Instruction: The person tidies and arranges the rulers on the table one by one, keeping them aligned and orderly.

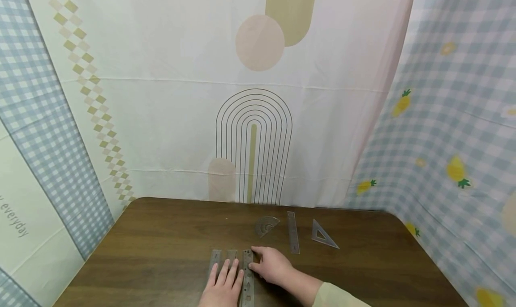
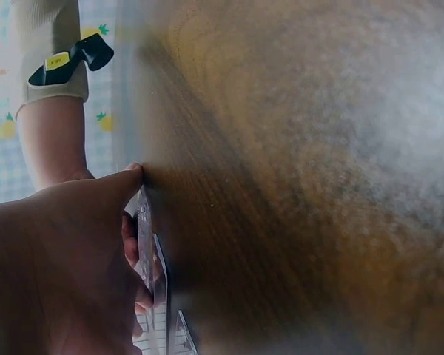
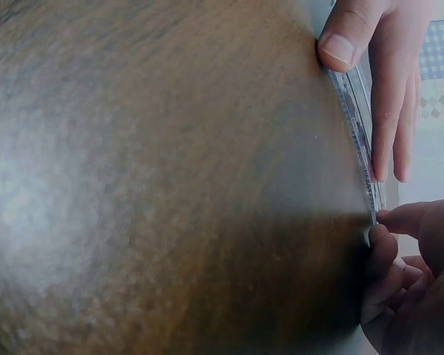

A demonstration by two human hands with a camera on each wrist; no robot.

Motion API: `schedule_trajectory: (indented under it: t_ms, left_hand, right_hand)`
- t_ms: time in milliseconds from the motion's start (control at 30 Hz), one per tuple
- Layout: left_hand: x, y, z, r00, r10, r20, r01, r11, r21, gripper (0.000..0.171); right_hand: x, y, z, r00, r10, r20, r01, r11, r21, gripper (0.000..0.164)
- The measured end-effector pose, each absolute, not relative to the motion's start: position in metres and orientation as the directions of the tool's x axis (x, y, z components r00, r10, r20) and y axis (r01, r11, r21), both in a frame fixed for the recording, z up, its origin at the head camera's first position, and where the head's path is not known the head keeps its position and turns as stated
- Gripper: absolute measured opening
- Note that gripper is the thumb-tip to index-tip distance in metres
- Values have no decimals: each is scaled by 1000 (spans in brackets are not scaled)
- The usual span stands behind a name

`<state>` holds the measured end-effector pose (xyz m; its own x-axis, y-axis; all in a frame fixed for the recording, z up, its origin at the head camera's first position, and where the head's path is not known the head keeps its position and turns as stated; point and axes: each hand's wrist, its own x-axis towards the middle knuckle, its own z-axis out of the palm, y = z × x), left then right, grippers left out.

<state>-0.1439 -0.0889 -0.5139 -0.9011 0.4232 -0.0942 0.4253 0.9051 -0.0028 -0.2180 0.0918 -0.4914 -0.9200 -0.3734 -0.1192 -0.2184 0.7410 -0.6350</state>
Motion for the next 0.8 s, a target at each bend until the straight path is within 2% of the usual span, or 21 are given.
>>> schedule_trajectory:
  t_ms: [500,800]
  left_hand:
    - [-141,-89,-509,-912,409,-39,407,912,54,97]
    - [-145,-83,-502,-919,391,-50,377,909,178,97]
  right_hand:
    - [-216,97,-496,-943,-317,-100,-154,684,-713,58]
    - [-209,106,-491,-948,-313,-62,-136,572,-809,53]
